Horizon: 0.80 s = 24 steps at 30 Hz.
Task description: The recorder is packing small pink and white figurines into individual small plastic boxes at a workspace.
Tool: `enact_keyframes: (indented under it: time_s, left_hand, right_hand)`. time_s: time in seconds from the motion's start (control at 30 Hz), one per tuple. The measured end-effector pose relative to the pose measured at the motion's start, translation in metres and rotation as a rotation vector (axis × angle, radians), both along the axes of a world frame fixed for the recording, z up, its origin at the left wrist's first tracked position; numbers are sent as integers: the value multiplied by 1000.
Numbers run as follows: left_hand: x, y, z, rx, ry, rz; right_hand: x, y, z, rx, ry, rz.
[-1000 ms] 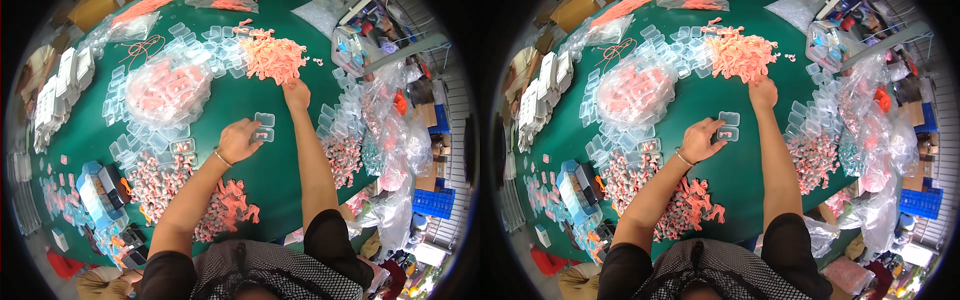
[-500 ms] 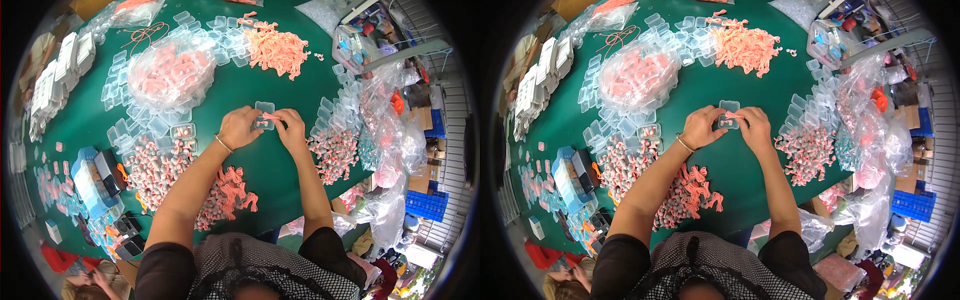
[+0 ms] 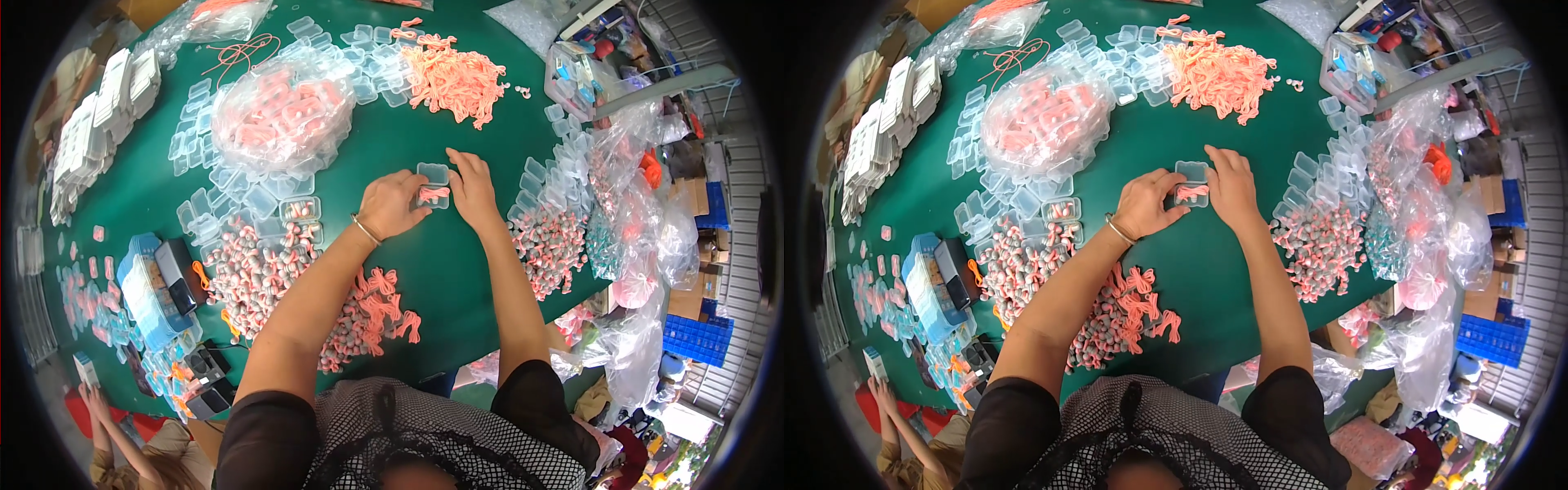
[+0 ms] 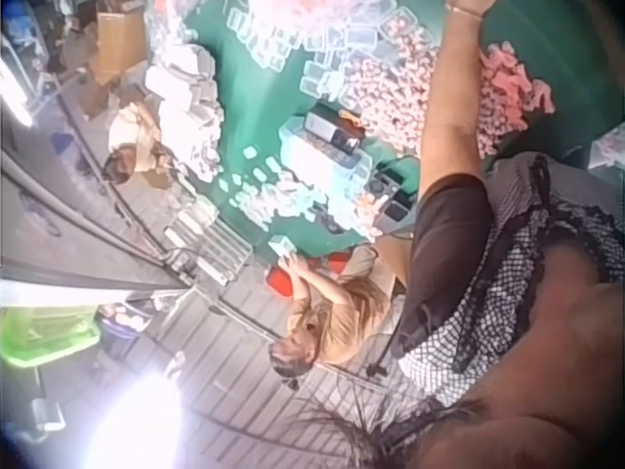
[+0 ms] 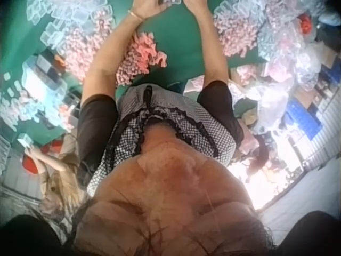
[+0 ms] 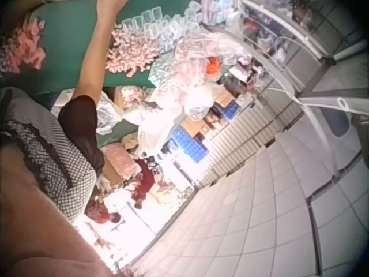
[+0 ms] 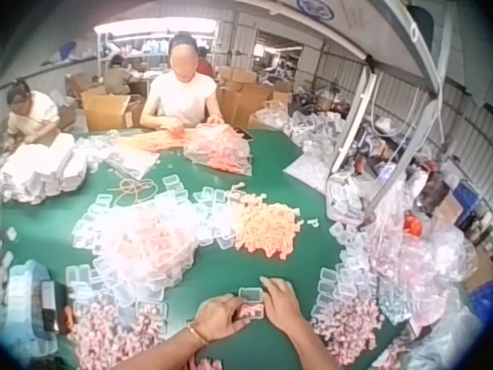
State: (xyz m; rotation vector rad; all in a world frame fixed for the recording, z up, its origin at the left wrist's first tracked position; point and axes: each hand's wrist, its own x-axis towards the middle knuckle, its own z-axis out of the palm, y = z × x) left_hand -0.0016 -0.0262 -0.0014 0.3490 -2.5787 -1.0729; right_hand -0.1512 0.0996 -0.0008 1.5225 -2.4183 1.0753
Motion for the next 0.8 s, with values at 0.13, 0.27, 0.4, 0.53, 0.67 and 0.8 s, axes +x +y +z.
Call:
enact_keyframes:
  time_s: [0.13, 0.27, 0.4, 0.53, 0.67, 0.8]
  left_hand:
    - [1, 1, 2, 49, 9, 4]
    - [2, 1, 4, 110, 27, 26]
    - [2, 0, -6, -56, 115, -37]
    - [-1, 2, -10, -111, 147, -13]
    - [-1, 1, -17, -85, 182, -1]
    - [1, -1, -15, -15, 182, -1]
  right_hand:
    - [-7, 1, -3, 79, -342, 115]
    - [-8, 10, 1, 16, -249, 178]
    - [17, 22, 15, -27, -218, 270]
    - [26, 26, 2, -28, -86, 213]
    - [25, 22, -7, -37, -178, 204]
    - [24, 18, -9, -49, -205, 193]
